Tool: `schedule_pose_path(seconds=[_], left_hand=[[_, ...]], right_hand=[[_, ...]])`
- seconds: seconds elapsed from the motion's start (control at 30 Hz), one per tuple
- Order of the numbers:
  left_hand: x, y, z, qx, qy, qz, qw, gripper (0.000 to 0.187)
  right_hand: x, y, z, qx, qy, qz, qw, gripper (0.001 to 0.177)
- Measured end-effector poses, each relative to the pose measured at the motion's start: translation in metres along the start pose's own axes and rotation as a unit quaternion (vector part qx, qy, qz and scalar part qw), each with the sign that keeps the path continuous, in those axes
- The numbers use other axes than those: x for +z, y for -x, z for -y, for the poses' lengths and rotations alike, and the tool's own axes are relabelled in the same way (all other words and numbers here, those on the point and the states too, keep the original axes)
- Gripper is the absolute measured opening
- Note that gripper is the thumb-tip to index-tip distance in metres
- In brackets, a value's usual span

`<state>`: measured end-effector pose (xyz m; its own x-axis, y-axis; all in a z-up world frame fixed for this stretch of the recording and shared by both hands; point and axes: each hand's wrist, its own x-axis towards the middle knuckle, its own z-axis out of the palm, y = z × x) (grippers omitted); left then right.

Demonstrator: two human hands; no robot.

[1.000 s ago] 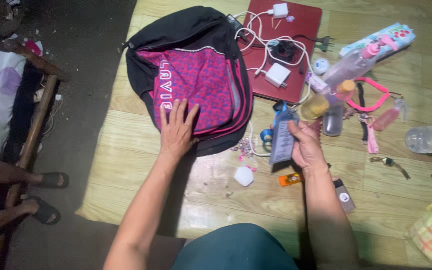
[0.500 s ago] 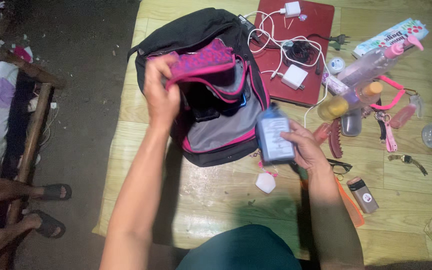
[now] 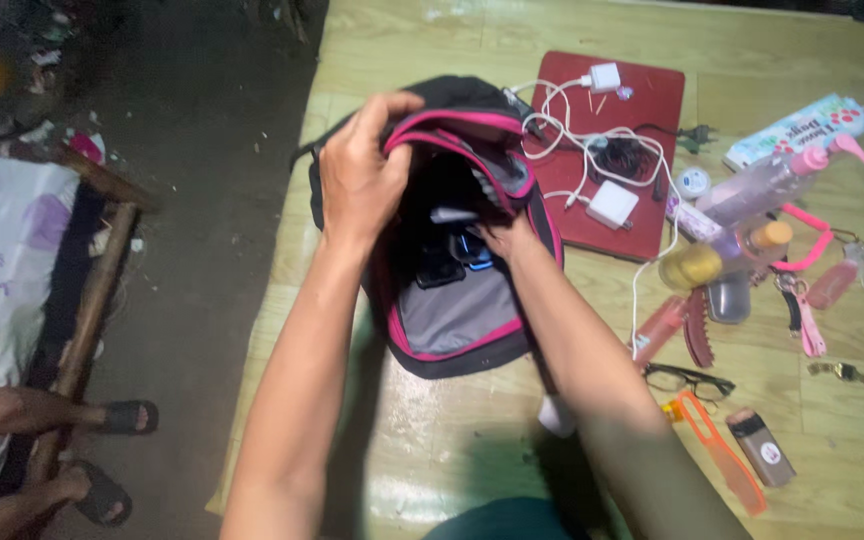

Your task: The person packs a backpack at a table, placing a wallet, phone, bottles, toiletry containers, a tissue pack and small personal items into its compartments, then zips the compartments closed. They then wipe a red laptop with a dark cloth and open the laptop lid.

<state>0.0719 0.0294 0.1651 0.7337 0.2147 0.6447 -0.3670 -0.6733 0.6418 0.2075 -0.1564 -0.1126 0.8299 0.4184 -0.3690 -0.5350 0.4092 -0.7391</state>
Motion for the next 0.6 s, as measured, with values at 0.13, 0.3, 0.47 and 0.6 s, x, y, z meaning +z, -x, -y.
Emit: schedule_pose_path(seconds=[0.13, 0.3, 0.47, 0.6], left_hand=[[-0.009, 0.007, 0.003, -0.066, -0.016, 0.037, 0.997, 0.029], [-0.004, 0.038, 0.018, -0.011, 0.002, 0.057, 0.998, 0.035], [0.015, 0.109, 0.018, 0.008, -0.008, 0.162, 0.987, 0.048], [0.049, 0.185, 0.003, 0.013, -0.092, 0.266, 0.959, 0.054]], right_hand=[[0.001, -0.027, -0.031, -0.102, -0.003, 0.019, 0.995, 0.041], [-0.001, 0.043, -0.076, -0.148, 0.342, -0.123, 0.92, 0.034], [-0.039, 0.164, -0.054, -0.175, 0.257, -0.108, 0.944, 0.034], [-0.087, 0.213, -0.037, -0.117, 0.179, -0.127, 0.968, 0.03]])
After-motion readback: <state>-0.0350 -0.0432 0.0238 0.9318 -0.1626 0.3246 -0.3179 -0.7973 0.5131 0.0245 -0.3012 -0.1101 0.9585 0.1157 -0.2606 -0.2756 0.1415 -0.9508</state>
